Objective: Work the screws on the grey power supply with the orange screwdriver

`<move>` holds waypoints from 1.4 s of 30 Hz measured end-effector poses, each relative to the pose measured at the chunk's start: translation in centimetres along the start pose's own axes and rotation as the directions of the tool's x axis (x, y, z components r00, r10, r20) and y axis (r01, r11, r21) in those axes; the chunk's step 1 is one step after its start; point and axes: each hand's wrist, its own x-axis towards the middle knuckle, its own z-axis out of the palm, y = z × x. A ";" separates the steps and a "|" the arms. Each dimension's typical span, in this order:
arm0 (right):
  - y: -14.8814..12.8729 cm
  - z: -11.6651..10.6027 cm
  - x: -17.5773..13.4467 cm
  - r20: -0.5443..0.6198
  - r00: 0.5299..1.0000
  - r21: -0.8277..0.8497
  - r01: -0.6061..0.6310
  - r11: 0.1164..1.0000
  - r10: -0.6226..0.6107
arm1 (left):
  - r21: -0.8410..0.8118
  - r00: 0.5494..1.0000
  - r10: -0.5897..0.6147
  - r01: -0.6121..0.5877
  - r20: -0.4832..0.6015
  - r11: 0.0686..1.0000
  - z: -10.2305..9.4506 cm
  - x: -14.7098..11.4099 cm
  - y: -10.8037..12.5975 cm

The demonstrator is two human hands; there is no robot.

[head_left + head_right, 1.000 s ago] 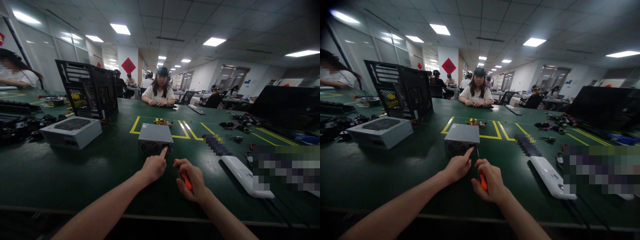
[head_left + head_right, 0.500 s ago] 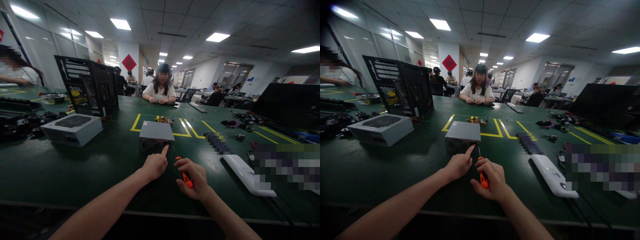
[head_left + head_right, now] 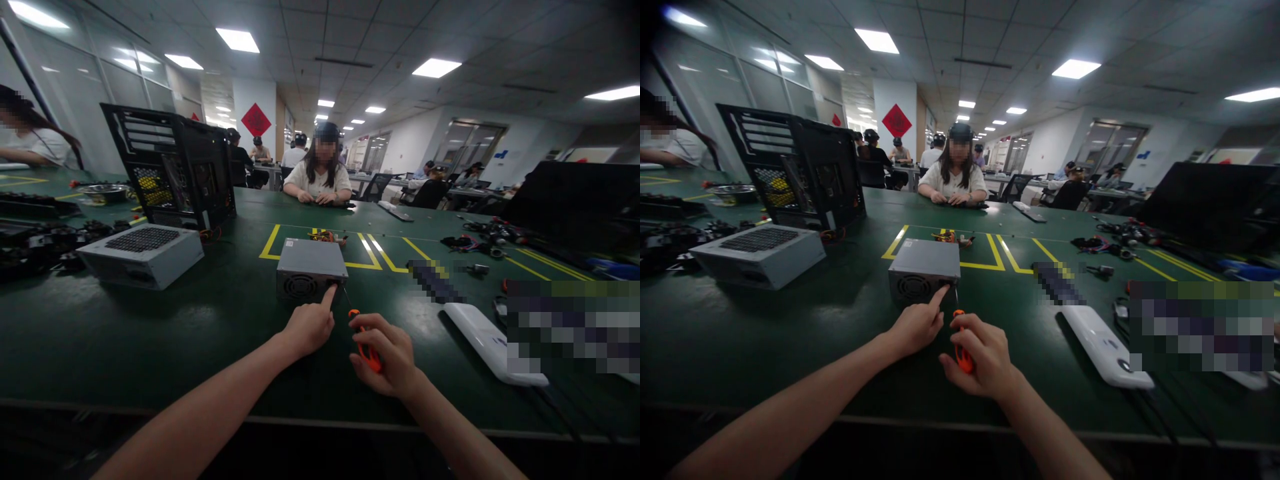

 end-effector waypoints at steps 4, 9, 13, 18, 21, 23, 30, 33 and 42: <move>-0.3 0.0 0.6 0.057 0.995 -0.049 0.081 0.996 -0.078 | 0.021 1.000 -0.008 0.008 -0.020 1.000 0.3 0.0 0.0; -0.1 0.0 0.6 0.076 0.997 0.027 0.030 0.999 -0.032 | 0.020 1.000 -0.014 0.014 -0.013 1.000 0.2 0.1 0.1; -0.1 0.0 0.2 0.078 0.995 -0.047 0.059 0.997 -0.055 | 0.015 1.000 -0.010 0.010 -0.007 1.000 0.1 0.0 0.1; -0.1 0.4 -0.1 -0.108 0.994 -0.162 -0.008 0.987 -0.010 | 0.030 1.000 -0.017 0.017 -0.018 0.999 0.2 0.1 0.1; 0.3 0.7 -0.4 -0.220 0.975 -0.163 -0.053 0.985 0.016 | 0.032 1.000 -0.026 0.026 -0.007 0.999 0.2 0.1 0.1; 0.5 0.9 -0.6 -0.249 0.969 -0.219 -0.056 0.974 0.000 | 0.025 1.000 -0.018 0.018 -0.015 1.000 0.2 0.0 0.1; 0.6 0.6 -0.3 -0.230 0.966 -0.365 0.031 0.930 -0.122 | 0.018 0.999 0.002 -0.001 -0.036 1.000 0.6 0.1 -0.2; 0.6 0.5 -0.2 -0.215 0.964 -0.375 0.068 0.925 -0.158 | 0.017 0.999 0.007 -0.007 -0.052 1.000 0.9 0.2 -0.3; 1.1 1.1 -0.7 -0.179 0.971 -0.284 0.104 0.953 -0.160 | 0.017 0.998 0.015 -0.014 -0.058 1.000 0.7 0.1 -0.1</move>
